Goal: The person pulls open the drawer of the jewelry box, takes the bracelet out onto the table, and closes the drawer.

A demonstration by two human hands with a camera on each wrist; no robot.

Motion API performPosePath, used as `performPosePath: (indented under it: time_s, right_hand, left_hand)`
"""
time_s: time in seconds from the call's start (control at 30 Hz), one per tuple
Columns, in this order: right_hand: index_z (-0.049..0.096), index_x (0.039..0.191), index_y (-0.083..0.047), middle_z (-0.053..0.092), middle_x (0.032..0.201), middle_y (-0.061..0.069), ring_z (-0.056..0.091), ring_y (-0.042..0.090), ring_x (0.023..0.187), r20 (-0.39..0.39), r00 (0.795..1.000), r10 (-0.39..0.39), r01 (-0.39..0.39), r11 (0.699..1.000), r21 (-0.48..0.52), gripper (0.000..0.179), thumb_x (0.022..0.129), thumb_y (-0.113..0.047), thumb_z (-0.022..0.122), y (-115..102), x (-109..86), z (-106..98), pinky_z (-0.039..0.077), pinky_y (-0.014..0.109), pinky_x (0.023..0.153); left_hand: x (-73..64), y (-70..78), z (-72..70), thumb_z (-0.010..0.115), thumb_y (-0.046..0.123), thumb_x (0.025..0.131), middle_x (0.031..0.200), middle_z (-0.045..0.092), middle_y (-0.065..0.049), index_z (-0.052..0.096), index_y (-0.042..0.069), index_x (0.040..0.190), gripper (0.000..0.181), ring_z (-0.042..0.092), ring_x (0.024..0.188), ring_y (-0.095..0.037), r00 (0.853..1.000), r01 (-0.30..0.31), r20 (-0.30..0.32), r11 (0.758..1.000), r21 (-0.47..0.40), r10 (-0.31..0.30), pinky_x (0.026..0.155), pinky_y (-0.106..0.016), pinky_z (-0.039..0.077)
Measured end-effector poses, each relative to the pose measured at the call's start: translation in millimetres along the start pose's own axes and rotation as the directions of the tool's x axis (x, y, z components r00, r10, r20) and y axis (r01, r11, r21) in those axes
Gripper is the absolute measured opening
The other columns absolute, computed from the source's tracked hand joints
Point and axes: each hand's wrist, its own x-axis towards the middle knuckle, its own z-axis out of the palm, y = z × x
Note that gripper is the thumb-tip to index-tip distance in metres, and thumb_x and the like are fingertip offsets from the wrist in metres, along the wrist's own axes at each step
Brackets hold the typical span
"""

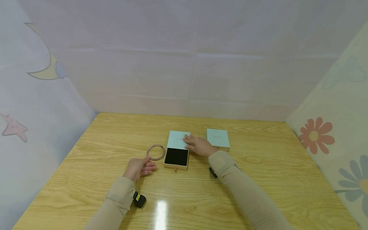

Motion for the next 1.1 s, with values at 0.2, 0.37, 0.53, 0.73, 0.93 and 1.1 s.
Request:
performPosePath:
  time_s: [0.2,0.37,0.53,0.73,0.93,1.1]
  right_hand:
    - [0.04,0.147,-0.003,0.03,0.155,0.01,0.022,0.032,0.143,0.01,1.0,0.013,-0.013,1.0,0.004,0.051,0.102,-0.024,0.052,1.4,0.1,0.1,0.027,0.049,0.113]
    - [0.04,0.147,-0.004,0.029,0.155,0.01,0.022,0.031,0.143,0.009,1.0,0.018,-0.018,1.0,0.014,0.051,0.102,-0.025,0.052,1.6,0.2,0.0,0.026,0.049,0.114]
    - [0.041,0.146,-0.003,0.03,0.155,0.011,0.022,0.032,0.143,0.008,1.0,0.013,-0.013,1.0,0.016,0.051,0.101,-0.024,0.052,1.0,0.3,0.0,0.027,0.049,0.113]
    - [0.04,0.147,-0.004,0.029,0.155,0.01,0.021,0.032,0.144,0.018,1.0,0.019,-0.019,1.0,0.01,0.051,0.102,-0.025,0.052,0.4,0.5,0.0,0.026,0.049,0.114]
    - [0.039,0.147,-0.006,0.029,0.156,0.008,0.02,0.03,0.144,0.026,0.999,0.037,-0.038,0.999,0.002,0.051,0.102,-0.027,0.051,-0.5,0.5,0.0,0.026,0.049,0.114]
    - [0.04,0.147,-0.006,0.029,0.156,0.007,0.021,0.03,0.144,0.029,0.999,0.044,-0.044,0.999,-0.005,0.051,0.102,-0.028,0.051,-1.5,0.4,-0.3,0.026,0.049,0.114]
  left_hand:
    - [-5.3,-1.1,7.4,0.048,0.01,0.103,0.076,0.07,-0.01,0.052,-0.019,0.12,0.034,0.07,0.066,-0.016,0.999,-0.021,0.025,0.999,0.034,0.02,0.057,-0.023,0.057]
    - [-11.3,-3.5,15.0,0.052,0.01,0.102,0.078,0.07,-0.011,0.054,-0.017,0.117,0.031,0.07,0.067,-0.016,0.997,-0.037,0.065,0.997,0.064,0.033,0.058,-0.023,0.057]
    - [-16.1,-7.2,20.1,0.055,0.009,0.1,0.079,0.069,-0.011,0.056,-0.014,0.112,0.026,0.07,0.067,-0.017,0.996,-0.041,0.087,0.994,0.101,0.032,0.059,-0.025,0.058]
    - [-20.1,-12.9,25.0,0.056,0.015,0.1,0.08,0.07,-0.011,0.06,-0.012,0.108,0.028,0.07,0.068,-0.019,0.995,-0.04,0.098,0.991,0.125,0.028,0.059,-0.026,0.058]
    - [-25.5,-16.8,28.1,0.057,0.026,0.1,0.089,0.071,-0.017,0.061,-0.014,0.108,0.041,0.071,0.074,-0.021,0.987,-0.074,0.154,0.983,0.167,0.048,0.061,-0.027,0.058]
    - [-27.8,-18.1,33.1,0.061,0.025,0.098,0.094,0.07,-0.021,0.061,-0.018,0.111,0.045,0.072,0.077,-0.023,0.981,-0.086,0.187,0.977,0.196,0.049,0.065,-0.03,0.059]
